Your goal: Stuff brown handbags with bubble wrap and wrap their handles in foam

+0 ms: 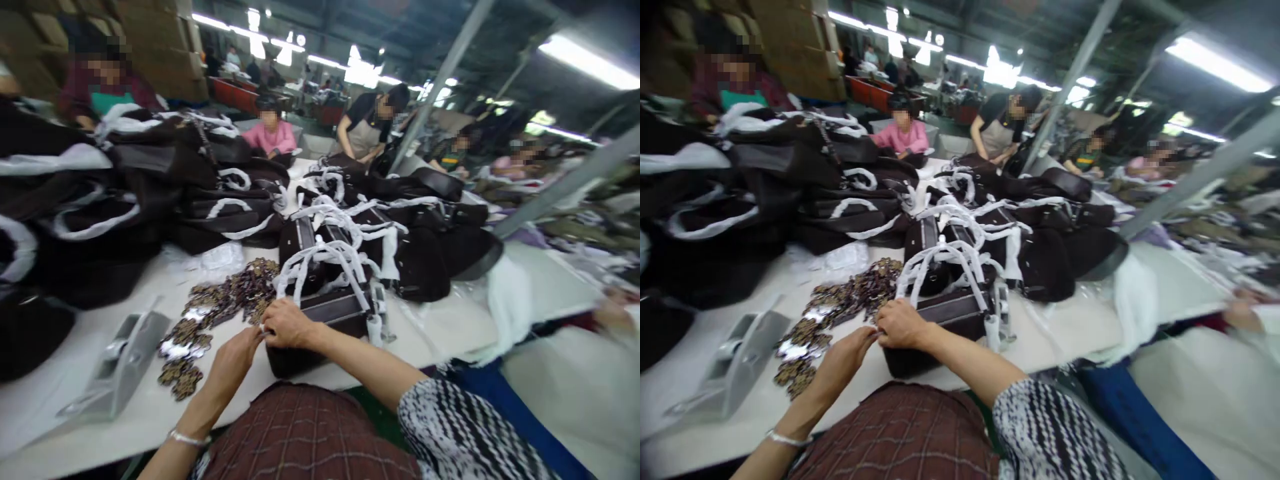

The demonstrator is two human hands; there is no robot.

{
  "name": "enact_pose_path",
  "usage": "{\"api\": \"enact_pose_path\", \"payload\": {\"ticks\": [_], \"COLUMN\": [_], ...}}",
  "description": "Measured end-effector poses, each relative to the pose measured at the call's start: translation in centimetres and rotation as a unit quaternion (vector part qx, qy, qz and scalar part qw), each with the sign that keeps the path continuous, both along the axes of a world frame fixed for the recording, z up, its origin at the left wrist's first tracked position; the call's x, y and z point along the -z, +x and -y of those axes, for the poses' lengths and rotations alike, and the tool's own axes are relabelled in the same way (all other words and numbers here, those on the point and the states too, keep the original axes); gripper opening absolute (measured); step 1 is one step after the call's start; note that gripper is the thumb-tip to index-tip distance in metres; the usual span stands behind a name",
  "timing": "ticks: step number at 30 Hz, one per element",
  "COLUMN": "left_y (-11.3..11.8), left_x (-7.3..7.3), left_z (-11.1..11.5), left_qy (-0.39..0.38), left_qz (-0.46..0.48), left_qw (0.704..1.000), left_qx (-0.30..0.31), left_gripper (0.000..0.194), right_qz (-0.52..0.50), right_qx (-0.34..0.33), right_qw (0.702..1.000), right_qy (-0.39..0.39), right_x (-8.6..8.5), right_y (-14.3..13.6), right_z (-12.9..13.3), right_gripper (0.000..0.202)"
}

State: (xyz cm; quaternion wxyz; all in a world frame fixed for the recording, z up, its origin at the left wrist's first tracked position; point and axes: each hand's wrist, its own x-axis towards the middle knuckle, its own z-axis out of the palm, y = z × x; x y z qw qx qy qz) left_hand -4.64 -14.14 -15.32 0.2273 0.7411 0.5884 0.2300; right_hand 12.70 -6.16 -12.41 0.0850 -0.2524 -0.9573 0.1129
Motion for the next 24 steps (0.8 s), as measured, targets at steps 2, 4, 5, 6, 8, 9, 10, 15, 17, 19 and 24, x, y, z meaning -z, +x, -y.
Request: {"api": "enact_pose_path", "payload": {"ticks": [2, 4, 5, 6, 8, 9, 10, 15, 17, 19, 24], "left_y": [-0.3, -0.5, -0.5, -0.5, -0.5, -0.4, -0.3, 0.2, 0.5, 0.8, 1.9], "left_x": [0.9, 1.8, 2.1, 2.3, 2.4, 2.4, 2.4, 2.0, 1.8, 1.5, 0.1], "left_z": [-0.4, -0.8, -0.9, -1.0, -0.9, -0.9, -0.8, -0.8, -0.7, -0.5, 0.1], "left_qy": [0.023, 0.038, 0.033, 0.019, -0.023, -0.050, -0.078, -0.189, -0.208, -0.212, -0.182], "left_qz": [-0.036, -0.035, -0.031, -0.027, -0.026, -0.029, -0.031, -0.039, -0.045, -0.053, -0.079], "left_qw": [0.999, 0.999, 0.999, 0.999, 0.998, 0.997, 0.994, 0.973, 0.967, 0.963, 0.962], "left_qx": [0.005, -0.004, -0.013, -0.022, -0.046, -0.058, -0.070, -0.128, -0.142, -0.158, -0.190], "left_gripper": [0.034, 0.034, 0.034, 0.034, 0.034, 0.035, 0.036, 0.040, 0.041, 0.040, 0.036], "right_qz": [-0.034, -0.084, -0.115, -0.148, -0.218, -0.253, -0.283, -0.344, -0.349, -0.356, -0.387], "right_qx": [0.014, 0.052, 0.081, 0.118, 0.222, 0.292, 0.371, 0.637, 0.659, 0.650, 0.645], "right_qw": [0.999, 0.994, 0.989, 0.981, 0.950, 0.922, 0.883, 0.682, 0.647, 0.629, 0.571], "right_qy": [0.032, 0.051, 0.053, 0.049, 0.010, -0.017, -0.051, -0.101, -0.158, -0.233, -0.328], "right_x": [0.1, -0.3, -0.6, -1.0, -1.8, -2.0, -2.2, -0.5, 1.3, 3.5, 8.6], "right_y": [0.9, 2.9, 4.6, 6.7, 12.4, 15.8, 19.4, 35.4, 38.0, 38.1, 33.5], "right_z": [0.5, 0.9, 1.2, 1.4, 2.0, 2.3, 2.7, 5.7, 6.8, 7.4, 7.2], "right_gripper": [0.021, 0.029, 0.032, 0.034, 0.027, 0.022, 0.019, 0.031, 0.034, 0.036, 0.044]}}
